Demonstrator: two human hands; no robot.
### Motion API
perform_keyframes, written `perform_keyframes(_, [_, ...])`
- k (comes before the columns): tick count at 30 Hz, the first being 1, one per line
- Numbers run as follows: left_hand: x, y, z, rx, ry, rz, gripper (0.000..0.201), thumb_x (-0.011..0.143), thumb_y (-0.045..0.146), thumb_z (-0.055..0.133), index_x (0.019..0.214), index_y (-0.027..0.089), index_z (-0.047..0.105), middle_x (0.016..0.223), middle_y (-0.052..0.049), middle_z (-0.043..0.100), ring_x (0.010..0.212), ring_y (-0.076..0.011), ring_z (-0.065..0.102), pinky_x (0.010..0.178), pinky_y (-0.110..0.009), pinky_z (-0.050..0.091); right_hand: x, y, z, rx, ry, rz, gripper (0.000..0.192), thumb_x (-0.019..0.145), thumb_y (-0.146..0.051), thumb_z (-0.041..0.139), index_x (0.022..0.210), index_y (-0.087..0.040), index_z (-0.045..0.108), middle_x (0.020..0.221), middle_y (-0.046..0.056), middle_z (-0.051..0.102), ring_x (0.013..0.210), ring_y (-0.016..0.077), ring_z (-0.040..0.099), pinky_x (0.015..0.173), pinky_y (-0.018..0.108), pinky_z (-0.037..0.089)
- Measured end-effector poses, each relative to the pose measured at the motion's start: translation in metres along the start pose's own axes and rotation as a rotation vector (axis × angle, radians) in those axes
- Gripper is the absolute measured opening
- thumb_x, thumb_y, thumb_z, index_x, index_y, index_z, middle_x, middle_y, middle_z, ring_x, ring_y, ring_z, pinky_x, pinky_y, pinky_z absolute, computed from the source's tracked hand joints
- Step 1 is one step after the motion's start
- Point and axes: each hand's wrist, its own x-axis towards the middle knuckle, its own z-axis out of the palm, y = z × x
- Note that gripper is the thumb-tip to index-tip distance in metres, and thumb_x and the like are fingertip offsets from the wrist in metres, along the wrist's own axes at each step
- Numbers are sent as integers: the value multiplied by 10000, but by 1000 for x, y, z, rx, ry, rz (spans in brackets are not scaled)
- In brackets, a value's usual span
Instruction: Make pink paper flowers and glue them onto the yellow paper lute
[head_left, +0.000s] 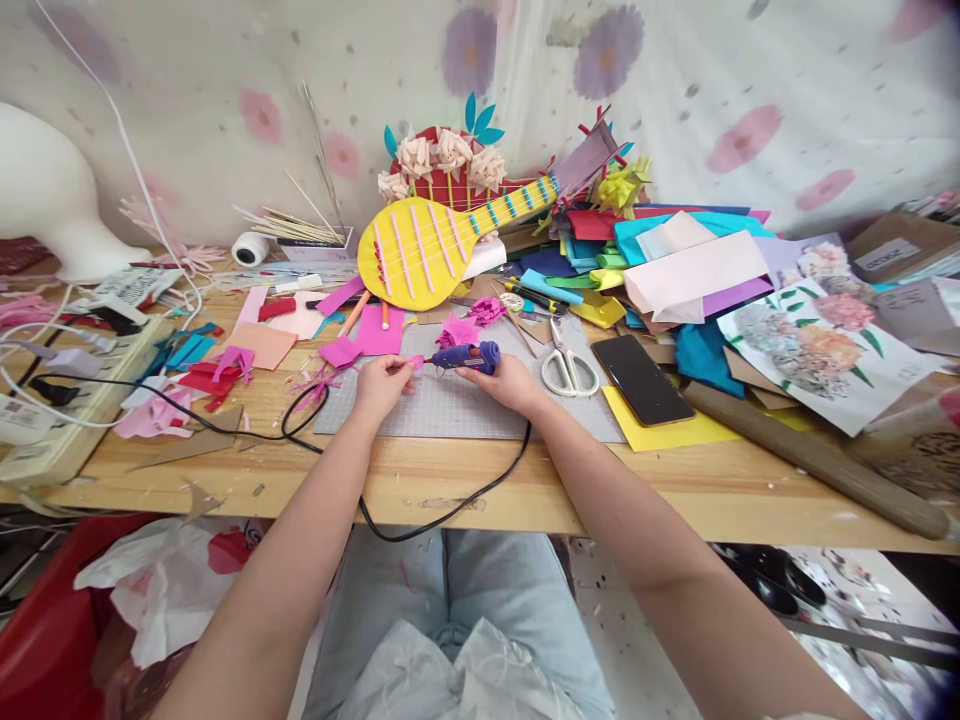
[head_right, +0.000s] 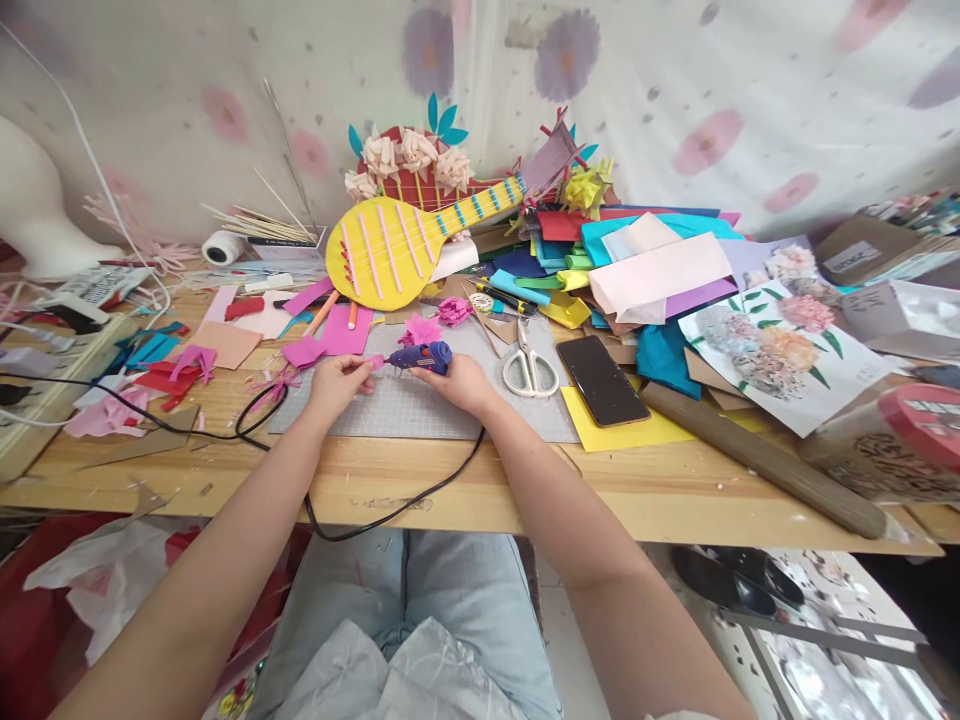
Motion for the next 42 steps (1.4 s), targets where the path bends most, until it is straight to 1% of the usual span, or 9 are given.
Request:
perform_keyframes(3, [-1,2,0,-3,9,-3,164,667,290,667,685,133,625,501,14,586,410,-95,552,422,-186,455,0,-1,-1,-10,-4,18,354,759,-513,582,852,-192,696,764,48,688,763,220,637,703,323,476])
perform_keyframes(8, [0,1,1,15,-1,15,210,665,341,676,686,136,632,501,15,587,420,-100,559,427,-189,457,-1,-2,-1,45,4,11,347,761,-496,586,898,-195,692,837,52,702,797,220,643,729,321,475])
perform_keyframes(15, [0,0,0,24,7,17,206,664,339,674,692,138,635,508,13,595,418,-111,563,434,-204,458,1,1,0,73,28,-33,363,750,-515,582,871,-192,693,775,43,693,748,207,632,682,305,470])
perform_keyframes(18, [0,1,0,16,19,10,215,662,346,675,702,138,637,492,15,589,420,-115,567,443,-208,458,1,2,-1,86,25,-41,375,745,-517,585,891,-187,689,781,41,695,734,198,627,667,298,467])
perform_keyframes(23, [0,0,0,17,41,7,174,673,307,655,707,137,634,481,17,586,419,-114,567,454,-206,457,-1,-1,-4,105,16,-34,371,750,-515,579,873,-183,689,760,43,687,728,198,623,655,290,463])
perform_keyframes(29, [1,-2,1,18,5,27,165,673,300,644,711,140,633,492,21,581,415,-116,561,445,-215,457,0,-1,-2,68,16,-16,374,745,-526,580,859,-186,687,744,44,674,700,199,613,661,307,461])
perform_keyframes(34, [1,-5,1,10,-24,41,164,678,312,638,698,150,631,492,20,582,425,-115,557,453,-218,466,1,1,1,67,42,-25,374,733,-546,578,792,-191,678,667,26,648,633,173,584,614,283,451])
perform_keyframes(38, [3,-7,0,34,-25,37,157,685,312,635,698,156,630,490,21,584,421,-115,557,450,-217,458,1,-1,0,78,59,-22,364,733,-543,580,781,-194,674,678,25,652,652,181,598,613,282,451])
perform_keyframes(42, [3,-7,0,32,-16,31,149,678,305,643,697,158,631,492,24,584,421,-112,555,453,-212,449,0,-2,-2,77,33,2,376,740,-537,582,808,-181,683,699,40,667,673,199,614,629,297,457])
